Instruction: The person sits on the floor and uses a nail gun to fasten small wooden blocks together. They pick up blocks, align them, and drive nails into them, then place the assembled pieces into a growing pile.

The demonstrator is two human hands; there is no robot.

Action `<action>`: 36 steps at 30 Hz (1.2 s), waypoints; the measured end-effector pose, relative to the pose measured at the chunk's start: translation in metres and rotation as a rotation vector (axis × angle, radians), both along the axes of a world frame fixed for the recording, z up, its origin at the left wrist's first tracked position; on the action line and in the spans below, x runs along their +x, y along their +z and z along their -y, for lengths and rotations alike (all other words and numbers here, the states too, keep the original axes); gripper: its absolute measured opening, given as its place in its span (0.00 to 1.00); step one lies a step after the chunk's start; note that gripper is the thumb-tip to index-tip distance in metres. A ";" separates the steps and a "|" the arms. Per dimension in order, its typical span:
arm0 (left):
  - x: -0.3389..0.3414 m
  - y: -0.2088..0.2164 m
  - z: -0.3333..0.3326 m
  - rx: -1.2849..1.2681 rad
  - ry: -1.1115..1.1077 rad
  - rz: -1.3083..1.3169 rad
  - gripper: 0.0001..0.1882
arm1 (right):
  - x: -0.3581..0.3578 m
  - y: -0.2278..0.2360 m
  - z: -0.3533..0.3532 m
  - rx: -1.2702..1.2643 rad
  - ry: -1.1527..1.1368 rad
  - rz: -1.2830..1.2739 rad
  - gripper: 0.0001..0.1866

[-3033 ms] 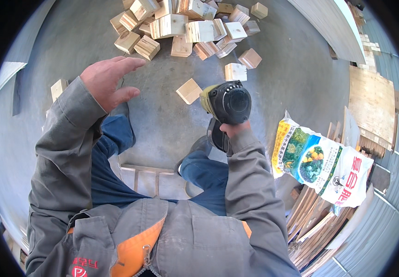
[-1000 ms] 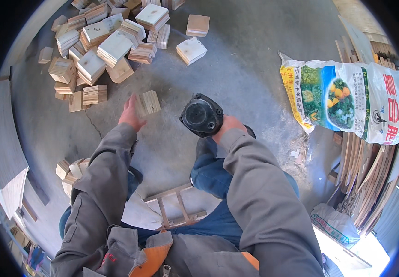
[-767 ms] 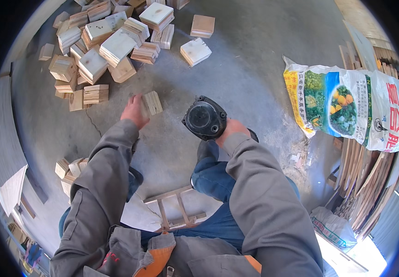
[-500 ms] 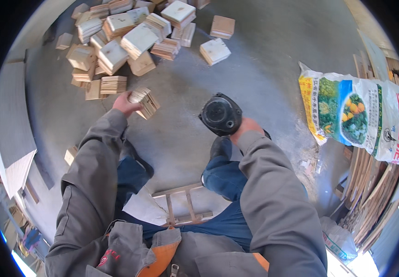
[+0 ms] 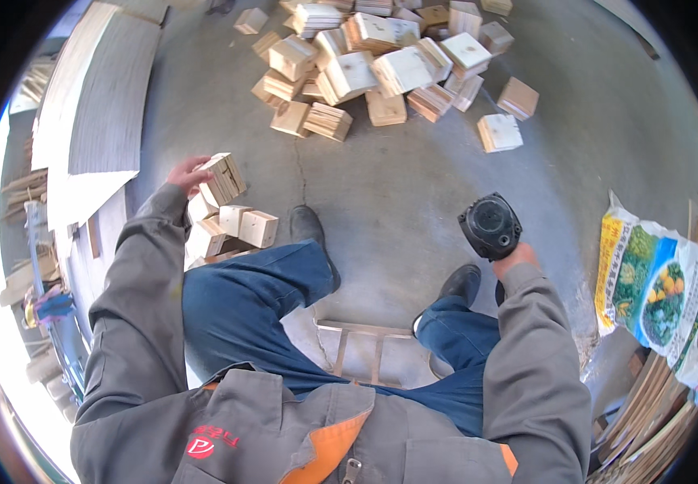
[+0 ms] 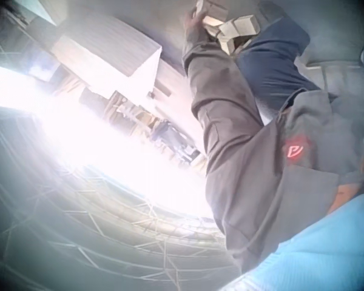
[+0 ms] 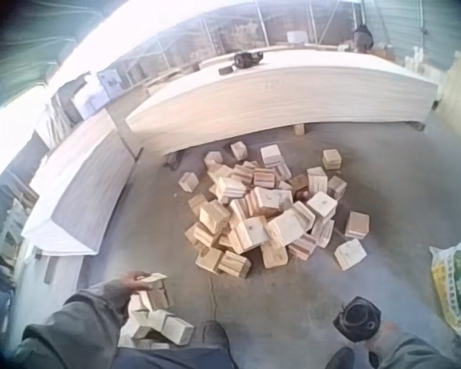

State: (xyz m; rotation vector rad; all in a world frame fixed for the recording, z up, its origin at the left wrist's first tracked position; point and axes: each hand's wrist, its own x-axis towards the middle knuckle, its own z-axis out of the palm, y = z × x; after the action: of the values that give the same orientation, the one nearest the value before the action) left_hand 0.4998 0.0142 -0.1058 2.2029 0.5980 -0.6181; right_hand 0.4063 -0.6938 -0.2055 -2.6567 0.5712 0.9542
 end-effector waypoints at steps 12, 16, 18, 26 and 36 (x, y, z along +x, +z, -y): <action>-0.235 -0.011 -0.079 0.365 0.277 0.098 0.43 | -0.006 -0.028 0.007 -0.012 0.135 0.034 0.15; -0.294 -0.024 -0.084 0.488 0.372 -0.019 0.44 | -0.003 -0.030 0.013 -0.019 0.194 0.020 0.21; -0.302 -0.023 -0.062 0.491 0.414 -0.061 0.45 | -0.003 -0.034 0.024 -0.005 0.185 0.047 0.22; -0.305 -0.046 -0.032 0.478 0.366 -0.190 0.47 | 0.002 -0.015 0.005 -0.023 0.218 -0.001 0.22; -0.230 -0.079 -0.015 0.677 0.084 -0.324 0.40 | 0.003 -0.014 0.008 -0.015 0.198 0.002 0.22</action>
State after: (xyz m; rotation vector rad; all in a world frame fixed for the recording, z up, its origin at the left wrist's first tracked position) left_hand 0.2700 0.0294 -0.1846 2.6929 1.2033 -0.8229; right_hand 0.4092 -0.7023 -0.2194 -2.7665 0.3203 1.0032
